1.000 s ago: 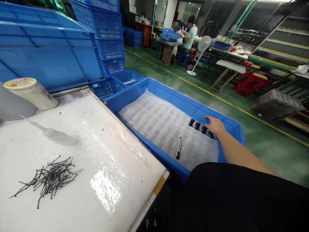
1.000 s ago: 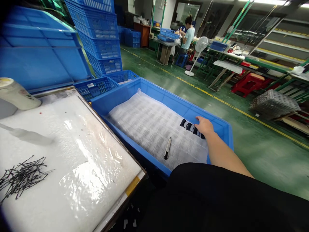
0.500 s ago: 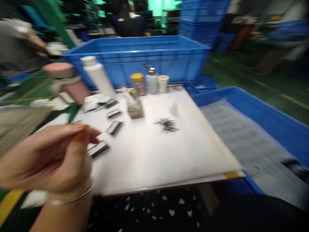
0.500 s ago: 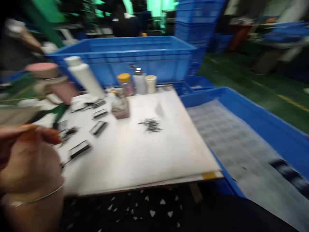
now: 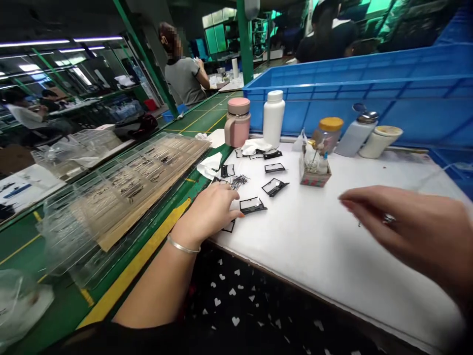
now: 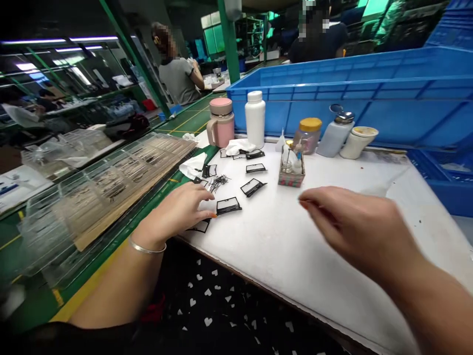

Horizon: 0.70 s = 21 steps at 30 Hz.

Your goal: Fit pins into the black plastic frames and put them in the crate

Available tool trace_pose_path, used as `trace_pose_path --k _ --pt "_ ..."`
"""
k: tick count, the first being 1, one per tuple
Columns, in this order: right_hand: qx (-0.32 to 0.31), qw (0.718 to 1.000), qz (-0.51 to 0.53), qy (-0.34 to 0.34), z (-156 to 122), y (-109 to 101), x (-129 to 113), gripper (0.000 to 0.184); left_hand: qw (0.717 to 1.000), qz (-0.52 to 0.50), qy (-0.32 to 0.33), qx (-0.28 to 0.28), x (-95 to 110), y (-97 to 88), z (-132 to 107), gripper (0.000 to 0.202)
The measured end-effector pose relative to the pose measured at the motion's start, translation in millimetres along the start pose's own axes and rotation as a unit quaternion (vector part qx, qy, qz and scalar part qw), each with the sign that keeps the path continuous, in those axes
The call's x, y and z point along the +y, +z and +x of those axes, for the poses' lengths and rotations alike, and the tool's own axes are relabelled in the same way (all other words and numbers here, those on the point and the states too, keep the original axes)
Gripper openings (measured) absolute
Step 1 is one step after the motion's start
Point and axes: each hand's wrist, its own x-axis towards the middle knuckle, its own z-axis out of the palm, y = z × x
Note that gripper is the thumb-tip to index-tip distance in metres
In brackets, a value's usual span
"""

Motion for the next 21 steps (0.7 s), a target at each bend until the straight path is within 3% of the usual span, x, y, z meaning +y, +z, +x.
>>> trace_pose_path --k 3,7,12,16,19,21 --pt "0.033 0.995 0.047 -0.081 24 33 -37 0.017 0.999 -0.031 -0.011 -0.024 -10 -2.2 -14 0.031" --pt "-0.032 0.989 0.125 -0.070 11 63 -40 0.013 0.998 -0.036 0.008 -0.053 -23 1.6 -35 0.055" --pt "0.008 0.992 0.126 0.032 0 58 -29 0.011 0.998 -0.005 0.012 -0.058 -31 18.3 -42 0.052" --pt "0.029 0.990 0.118 0.073 5 55 -32 0.011 0.998 -0.035 0.023 -0.043 -33 16.0 -42 0.047" --pt "0.032 0.987 0.139 0.070 7 56 -32 0.009 0.992 -0.122 0.034 0.008 -28 6.2 -39 0.045" --pt "0.028 0.984 0.159 0.077 7 55 -30 0.008 0.970 -0.228 0.035 0.071 -16 0.9 -31 0.048"
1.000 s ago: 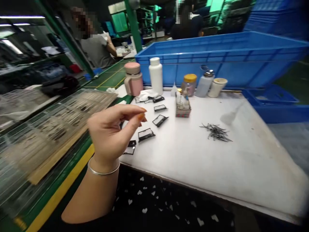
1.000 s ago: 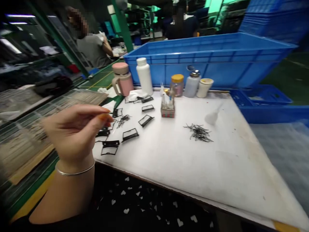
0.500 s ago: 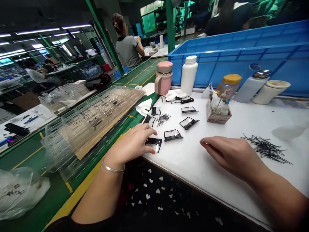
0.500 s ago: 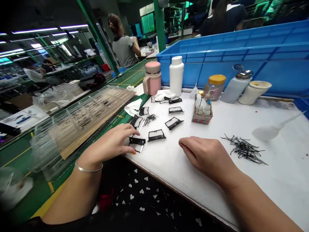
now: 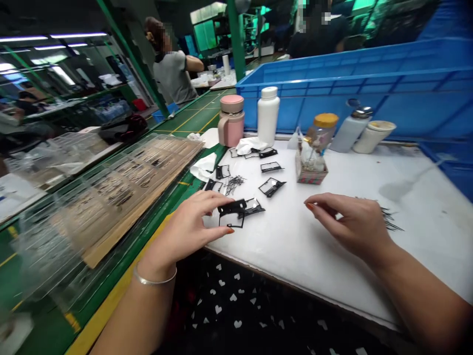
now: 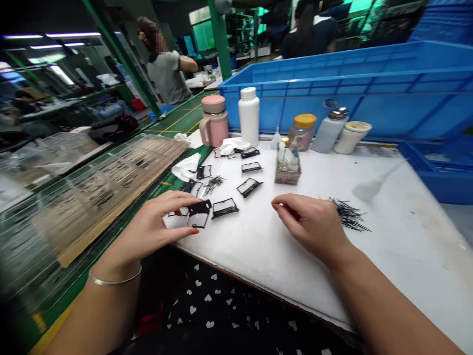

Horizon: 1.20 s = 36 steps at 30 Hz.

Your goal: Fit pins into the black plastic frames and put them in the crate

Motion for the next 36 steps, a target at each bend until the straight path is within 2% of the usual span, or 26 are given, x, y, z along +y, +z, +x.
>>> trace_pose_path --k 2,4,6,8,9,11,12,14,17,19,21,23,24,25,27,30,32,36 --pt "0.010 0.999 0.027 0.034 1 -5 1 0.008 0.988 -0.147 -0.001 0.058 17 9.1 16 0.051" --pt "0.045 0.994 0.065 0.081 2 -13 0 0.004 0.949 -0.311 -0.009 0.056 38 25.1 35 0.050" --pt "0.085 0.986 0.108 0.096 4 -20 -3 0.012 0.888 -0.460 -0.016 0.011 60 45.0 56 0.045" --pt "0.109 0.983 0.134 0.057 5 -25 -7 0.030 0.817 -0.576 -0.022 -0.011 79 64.8 76 0.043" --pt "0.121 0.983 0.132 0.029 6 -27 -8 0.036 0.786 -0.617 -0.037 -0.023 87 73.5 84 0.043" --pt "0.153 0.983 0.098 -0.010 7 -28 -10 0.036 0.736 -0.672 -0.067 -0.044 98 87.6 98 0.042" --pt "0.171 0.982 0.074 -0.017 6 -29 -9 0.032 0.720 -0.688 -0.079 -0.053 102 92.7 103 0.042" --pt "0.208 0.977 0.038 -0.007 5 -31 -7 0.024 0.704 -0.701 -0.092 -0.070 107 99.4 111 0.047" --pt "0.271 0.959 0.033 0.070 6 -40 1 0.011 0.718 -0.682 -0.111 -0.089 109 103.9 118 0.053" --pt "0.320 0.934 0.063 0.147 9 -50 8 0.003 0.753 -0.642 -0.112 -0.085 108 106.6 123 0.054" --pt "0.344 0.907 0.128 0.209 15 -61 16 0.006 0.828 -0.549 -0.077 -0.090 106 111.8 130 0.046" --pt "0.332 0.882 0.210 0.260 21 -70 25 0.014 0.919 -0.376 -0.005 -0.120 105 120.8 137 0.026" --pt "0.322 0.871 0.244 0.281 23 -72 29 0.016 0.951 -0.274 0.040 -0.140 106 126.7 140 0.014" --pt "0.314 0.862 0.266 0.296 23 -73 33 0.018 0.968 -0.178 0.087 -0.157 108 133.3 143 0.008" --pt "0.308 0.857 0.271 0.312 20 -70 40 0.020 0.968 -0.033 0.174 -0.176 113 147.1 148 0.019" --pt "0.309 0.851 0.273 0.327 10 -62 49 0.021 0.942 0.076 0.270 -0.186 123 163.8 154 0.023" --pt "0.312 0.843 0.293 0.327 5 -58 52 0.021 0.930 0.106 0.294 -0.193 128 169.9 159 0.023" --pt "0.304 0.841 0.313 0.320 5 -58 52 0.021 0.926 0.118 0.295 -0.203 130 170.9 165 0.024"
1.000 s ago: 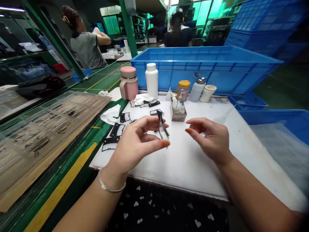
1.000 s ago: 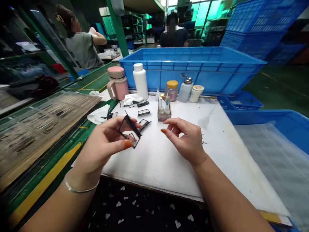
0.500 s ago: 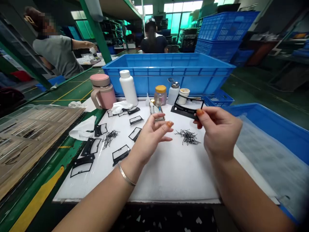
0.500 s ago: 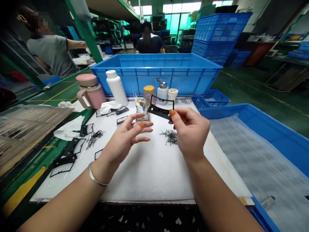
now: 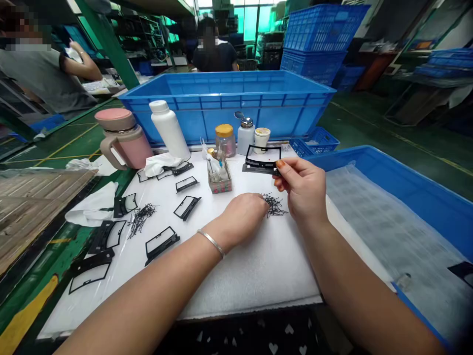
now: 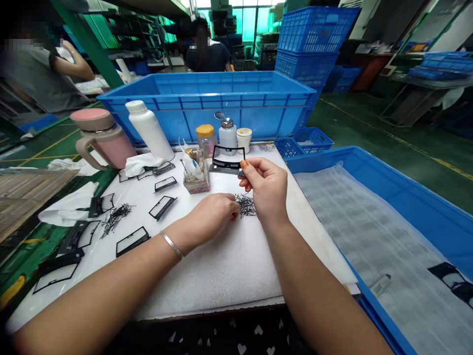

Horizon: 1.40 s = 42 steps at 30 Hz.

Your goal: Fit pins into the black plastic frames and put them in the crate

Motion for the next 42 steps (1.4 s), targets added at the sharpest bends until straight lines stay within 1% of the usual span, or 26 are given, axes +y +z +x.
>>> trace_pose_path --k 2,4,6,8,10,12,14,16,19,20,22,25,29,31,35,39,42 --pt "-0.003 1.000 0.003 0.003 0 1 -2 0.021 1.000 0.011 0.001 0.004 0 -3.1 -4 0.023" --pt "-0.001 1.000 0.000 0.002 0 1 -3 0.022 1.000 0.008 -0.002 0.018 1 -8.1 -13 0.020" --pt "-0.002 1.000 -0.010 0.010 -2 3 -3 0.024 0.999 -0.034 -0.019 0.037 3 -16.1 -27 0.016" --pt "-0.018 0.999 -0.022 0.031 -5 5 -3 0.027 0.991 -0.110 -0.048 0.061 3 -27.1 -43 0.012" --pt "-0.048 0.997 -0.033 0.060 -9 10 -2 0.030 0.974 -0.191 -0.076 0.097 1 -39.5 -59 0.012" --pt "-0.086 0.991 -0.039 0.091 -13 15 -2 0.034 0.949 -0.265 -0.101 0.140 -2 -50.3 -73 0.015" --pt "-0.121 0.984 -0.039 0.122 -17 20 -1 0.036 0.920 -0.324 -0.120 0.187 -7 -56.3 -82 0.018" --pt "-0.151 0.976 -0.038 0.150 -21 25 -1 0.037 0.889 -0.370 -0.139 0.232 -11 -56.0 -86 0.018" --pt "-0.187 0.966 -0.034 0.177 -25 28 0 0.034 0.845 -0.415 -0.174 0.289 -18 -45.6 -86 0.010" --pt "-0.198 0.963 -0.032 0.181 -26 29 0 0.033 0.836 -0.421 -0.183 0.301 -21 -40.7 -85 0.007" --pt "-0.218 0.958 -0.029 0.184 -27 29 1 0.030 0.828 -0.421 -0.188 0.319 -25 -31.1 -83 0.006" --pt "-0.237 0.954 -0.026 0.184 -28 30 2 0.028 0.833 -0.406 -0.183 0.328 -30 -21.2 -84 0.007" --pt "-0.252 0.950 -0.038 0.181 -32 33 1 0.027 0.855 -0.358 -0.193 0.321 -32 -16.5 -86 0.007" --pt "-0.254 0.949 -0.049 0.178 -34 34 0 0.029 0.872 -0.316 -0.188 0.323 -31 -15.2 -85 0.007" --pt "-0.254 0.949 -0.057 0.178 -37 37 -3 0.031 0.905 -0.217 -0.152 0.334 -29 -12.1 -82 0.010" --pt "-0.259 0.949 -0.067 0.170 -38 40 -5 0.026 0.923 -0.132 -0.150 0.328 -29 -10.3 -82 0.009" --pt "-0.261 0.950 -0.073 0.152 -39 40 -5 0.022 0.930 -0.082 -0.156 0.324 -28 -10.5 -83 0.009"
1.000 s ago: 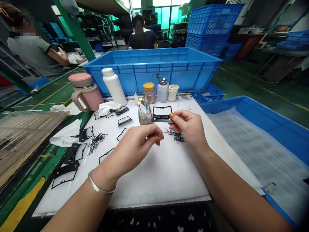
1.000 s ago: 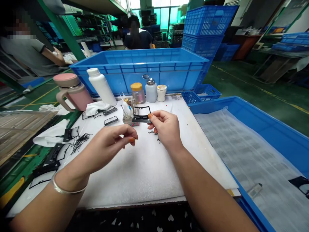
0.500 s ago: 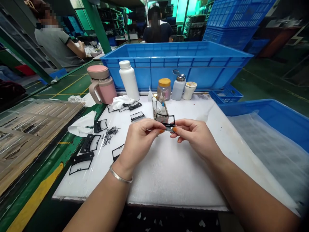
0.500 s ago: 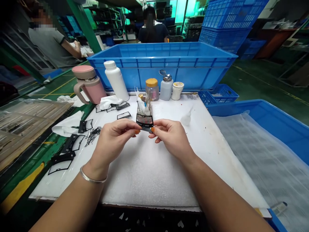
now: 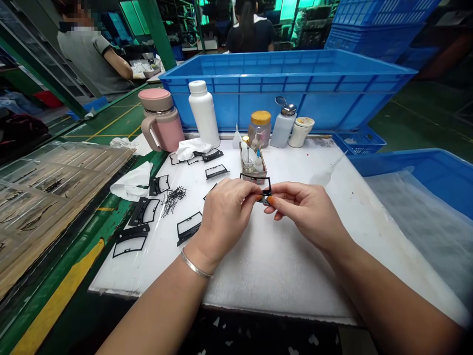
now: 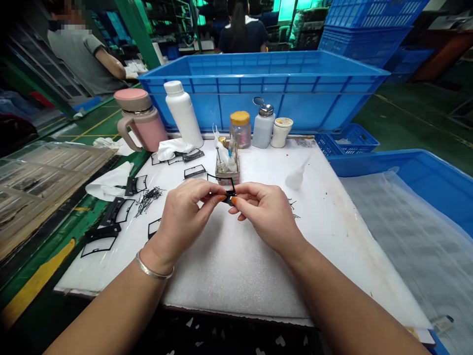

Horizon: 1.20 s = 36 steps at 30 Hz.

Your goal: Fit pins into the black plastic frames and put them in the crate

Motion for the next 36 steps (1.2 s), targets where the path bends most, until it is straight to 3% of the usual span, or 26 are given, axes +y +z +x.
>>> trace_pose_path --k 15,27,31,36 --pt "0.005 0.999 -0.013 -0.046 -3.7 4.0 -0.1 0.011 0.997 0.072 0.037 0.007 3.8 -2.5 -2.5 0.012" --pt "-0.003 1.000 0.015 -0.027 -4.7 3.4 -1.2 0.015 0.989 0.081 0.091 0.086 6.1 -0.1 -2.1 0.007" --pt "-0.012 0.999 0.051 -0.012 -3.7 0.7 -0.4 0.019 0.992 0.023 0.037 0.117 5.0 -2.2 0.1 0.019" --pt "-0.016 0.997 0.076 -0.013 -0.9 -2.5 1.0 0.021 0.972 -0.189 -0.107 0.089 -2.0 -0.2 2.2 0.039"
